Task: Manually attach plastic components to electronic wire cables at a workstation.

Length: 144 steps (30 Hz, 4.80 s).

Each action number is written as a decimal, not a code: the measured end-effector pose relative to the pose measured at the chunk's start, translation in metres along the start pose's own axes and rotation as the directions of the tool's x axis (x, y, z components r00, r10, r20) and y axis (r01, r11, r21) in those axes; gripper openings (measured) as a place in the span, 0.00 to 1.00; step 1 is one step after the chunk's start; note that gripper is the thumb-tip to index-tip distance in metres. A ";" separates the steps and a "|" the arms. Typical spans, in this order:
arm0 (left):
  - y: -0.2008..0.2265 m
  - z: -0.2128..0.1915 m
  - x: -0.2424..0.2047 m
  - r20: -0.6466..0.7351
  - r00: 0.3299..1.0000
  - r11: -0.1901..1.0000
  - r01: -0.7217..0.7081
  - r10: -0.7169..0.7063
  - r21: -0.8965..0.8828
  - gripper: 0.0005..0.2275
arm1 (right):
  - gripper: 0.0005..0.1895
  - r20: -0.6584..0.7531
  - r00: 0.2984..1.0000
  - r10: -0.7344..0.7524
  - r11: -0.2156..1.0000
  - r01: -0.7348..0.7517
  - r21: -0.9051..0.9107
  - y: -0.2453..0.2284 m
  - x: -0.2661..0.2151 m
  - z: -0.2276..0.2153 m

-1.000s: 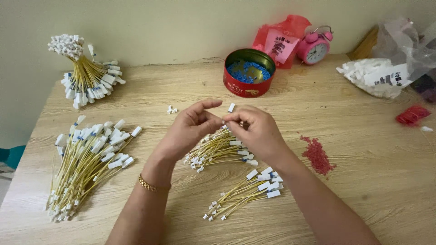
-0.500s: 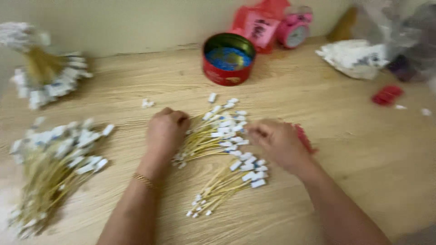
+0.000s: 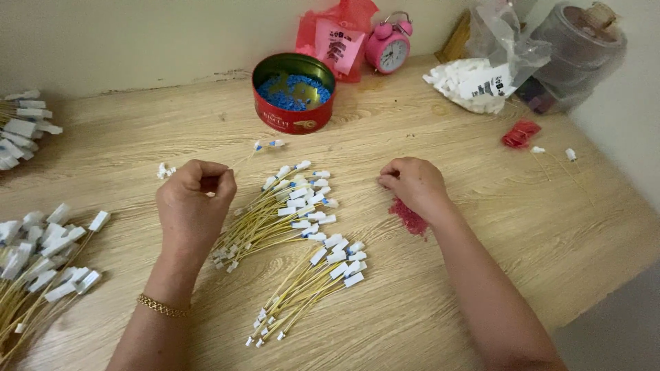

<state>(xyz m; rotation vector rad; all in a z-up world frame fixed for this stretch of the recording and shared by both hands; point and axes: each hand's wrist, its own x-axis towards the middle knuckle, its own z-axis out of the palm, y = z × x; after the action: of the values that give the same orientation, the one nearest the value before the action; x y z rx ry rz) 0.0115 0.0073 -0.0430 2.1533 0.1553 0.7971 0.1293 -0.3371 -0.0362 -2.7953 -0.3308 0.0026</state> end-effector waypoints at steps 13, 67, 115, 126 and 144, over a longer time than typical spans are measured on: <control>0.006 -0.006 0.011 0.059 0.975 0.956 0.224 -0.216 -0.188 0.06 | 0.08 0.008 0.992 0.126 0.960 -0.124 0.252 -0.015 0.010 0.001; 0.044 -0.014 0.007 0.352 0.920 0.413 0.392 -0.172 -0.822 0.13 | 0.05 -0.404 0.803 -0.438 0.457 0.586 0.669 -0.183 -0.032 -0.010; 0.019 -0.037 0.018 0.375 0.850 0.899 0.223 -0.369 0.377 0.11 | 0.14 -0.025 0.999 -0.029 0.996 0.027 -0.080 0.008 -0.008 -0.002; 0.025 -0.038 0.019 0.292 0.878 0.921 0.327 -0.379 0.213 0.09 | 0.11 -0.174 0.984 -0.036 0.979 0.070 0.192 0.008 0.011 0.011; 0.014 -0.029 0.016 0.339 0.867 0.930 0.327 -0.365 0.166 0.10 | 0.10 0.042 0.997 -0.066 0.993 0.070 -0.096 -0.010 0.001 0.004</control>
<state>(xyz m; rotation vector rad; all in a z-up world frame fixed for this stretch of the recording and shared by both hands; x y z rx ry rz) 0.0044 0.0234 -0.0117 2.2399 0.3848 0.1768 0.1280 -0.3267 -0.0371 -2.8819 -0.4471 0.0254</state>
